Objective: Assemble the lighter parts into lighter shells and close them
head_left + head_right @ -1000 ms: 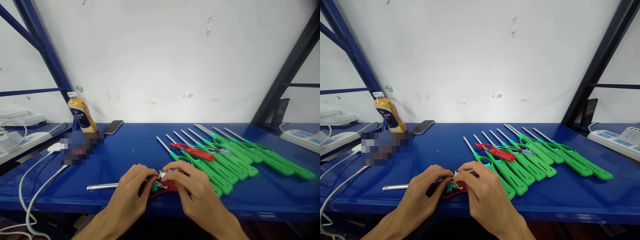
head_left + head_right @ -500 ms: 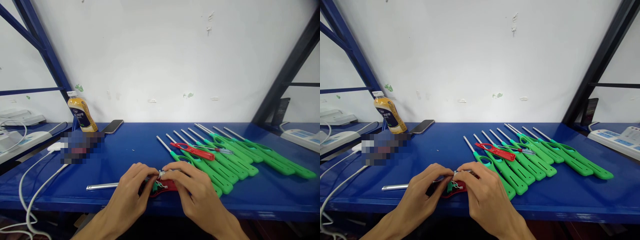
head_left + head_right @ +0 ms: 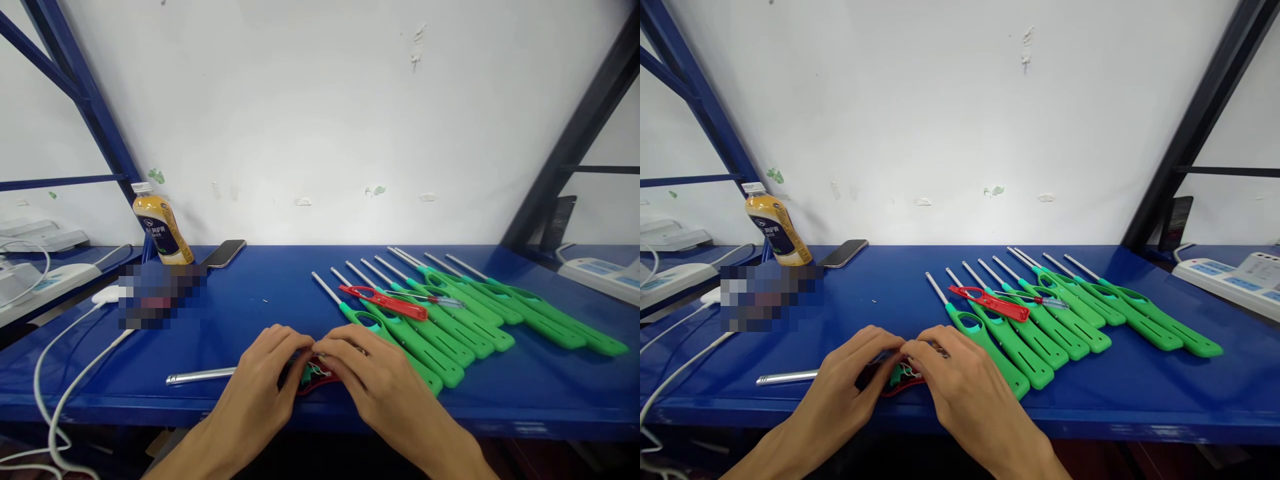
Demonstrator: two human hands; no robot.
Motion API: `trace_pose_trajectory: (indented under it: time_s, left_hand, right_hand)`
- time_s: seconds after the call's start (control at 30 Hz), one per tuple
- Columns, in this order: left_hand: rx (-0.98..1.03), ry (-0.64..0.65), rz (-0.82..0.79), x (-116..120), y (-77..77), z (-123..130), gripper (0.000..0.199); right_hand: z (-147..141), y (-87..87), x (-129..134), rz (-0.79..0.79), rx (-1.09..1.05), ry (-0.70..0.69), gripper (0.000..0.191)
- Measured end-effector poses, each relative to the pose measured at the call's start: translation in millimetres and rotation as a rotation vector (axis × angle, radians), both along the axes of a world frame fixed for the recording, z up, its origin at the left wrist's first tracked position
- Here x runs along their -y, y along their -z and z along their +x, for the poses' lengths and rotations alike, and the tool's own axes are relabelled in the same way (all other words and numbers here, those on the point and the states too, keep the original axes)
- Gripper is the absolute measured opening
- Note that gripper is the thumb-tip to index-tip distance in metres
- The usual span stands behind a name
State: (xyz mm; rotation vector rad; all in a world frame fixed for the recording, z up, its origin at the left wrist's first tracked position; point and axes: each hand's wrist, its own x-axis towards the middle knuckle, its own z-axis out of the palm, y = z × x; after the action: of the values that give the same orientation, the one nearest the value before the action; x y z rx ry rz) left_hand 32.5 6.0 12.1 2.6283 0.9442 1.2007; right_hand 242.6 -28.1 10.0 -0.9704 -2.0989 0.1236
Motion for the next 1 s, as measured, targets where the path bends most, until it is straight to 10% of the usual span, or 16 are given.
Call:
trace_pose_trajectory:
  time_s: [1.0]
  left_hand:
    - [-0.318,-0.05,-0.068,15.6,0.9,-6.7,0.021]
  right_hand:
    - [-0.9,1.1,-4.0,-0.039,0.116,0.092,0.02]
